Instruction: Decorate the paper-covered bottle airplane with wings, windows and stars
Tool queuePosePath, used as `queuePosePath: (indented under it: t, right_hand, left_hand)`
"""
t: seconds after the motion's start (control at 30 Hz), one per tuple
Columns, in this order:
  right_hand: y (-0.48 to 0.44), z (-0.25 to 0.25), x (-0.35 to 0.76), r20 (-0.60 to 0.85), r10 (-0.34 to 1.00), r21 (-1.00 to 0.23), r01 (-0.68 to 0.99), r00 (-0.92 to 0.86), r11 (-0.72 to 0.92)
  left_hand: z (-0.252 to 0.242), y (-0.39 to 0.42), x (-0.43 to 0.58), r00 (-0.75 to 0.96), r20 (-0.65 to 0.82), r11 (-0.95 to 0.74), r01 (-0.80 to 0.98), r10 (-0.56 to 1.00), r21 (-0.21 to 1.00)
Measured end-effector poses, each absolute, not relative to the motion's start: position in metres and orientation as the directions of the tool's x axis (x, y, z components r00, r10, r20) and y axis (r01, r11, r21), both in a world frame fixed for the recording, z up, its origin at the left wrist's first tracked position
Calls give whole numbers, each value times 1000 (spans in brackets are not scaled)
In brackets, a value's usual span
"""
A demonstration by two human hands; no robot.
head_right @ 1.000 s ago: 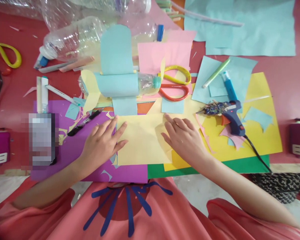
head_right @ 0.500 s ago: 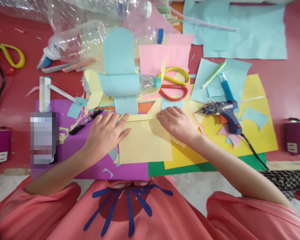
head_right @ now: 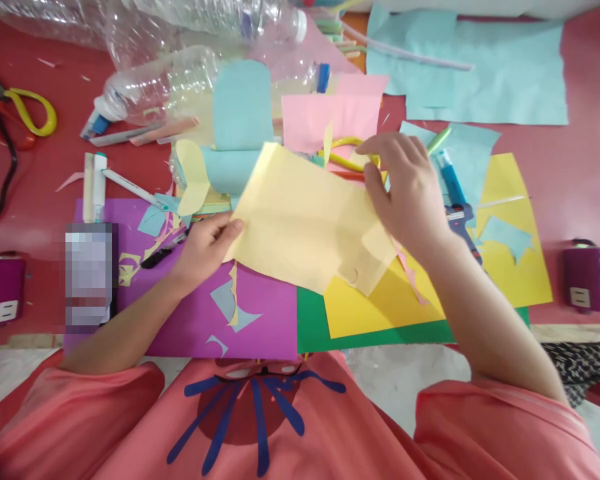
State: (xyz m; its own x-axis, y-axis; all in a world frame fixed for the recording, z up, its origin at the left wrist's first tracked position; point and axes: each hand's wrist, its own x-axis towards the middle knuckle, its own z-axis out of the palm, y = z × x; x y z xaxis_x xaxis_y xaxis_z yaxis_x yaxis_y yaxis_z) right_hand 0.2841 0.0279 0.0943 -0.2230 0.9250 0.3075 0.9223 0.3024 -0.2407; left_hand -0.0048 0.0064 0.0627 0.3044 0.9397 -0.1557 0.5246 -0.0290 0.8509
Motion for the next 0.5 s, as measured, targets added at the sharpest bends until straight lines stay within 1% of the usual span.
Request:
queuePosePath:
  t: [0.03, 0.07, 0.1, 0.17, 0.27, 0.37, 0.43, 0.5]
  right_hand:
    - [37, 96, 287, 172, 970, -259, 942, -173, 214]
    - [45, 96, 289, 64, 987, -258, 953, -146, 158]
    - [52, 94, 290, -39, 988, -252, 959, -148, 133]
    - [61, 91, 287, -165, 965, -229, 959, -205, 164]
    - [69, 86, 277, -246, 932, -185, 957, -266, 225]
    - [76, 85, 267, -286, 936, -150, 974, -205, 168]
    - [81, 84, 266, -316, 932, -168, 977, -178, 129]
    - [86, 81, 269, -312, 933, -174, 976, -180, 131]
  left_hand:
    - [61, 8, -5, 268, -137, 14, 416, 954, 909]
    - [60, 8, -5, 236, -132, 50, 324, 963, 945]
    - [58, 8, -4, 209, -138, 82, 254, 968, 964]
    - [53, 7, -1, 166, -176, 147, 172, 970, 974]
    - [45, 5, 2, 154, -254, 246, 67, 955, 967]
    - [42, 4, 3, 155, -313, 319, -14, 937, 948]
    - [43, 4, 4, 155, -363, 373, -41, 919, 927]
    - [45, 4, 5, 166, -394, 408, -55, 904, 911]
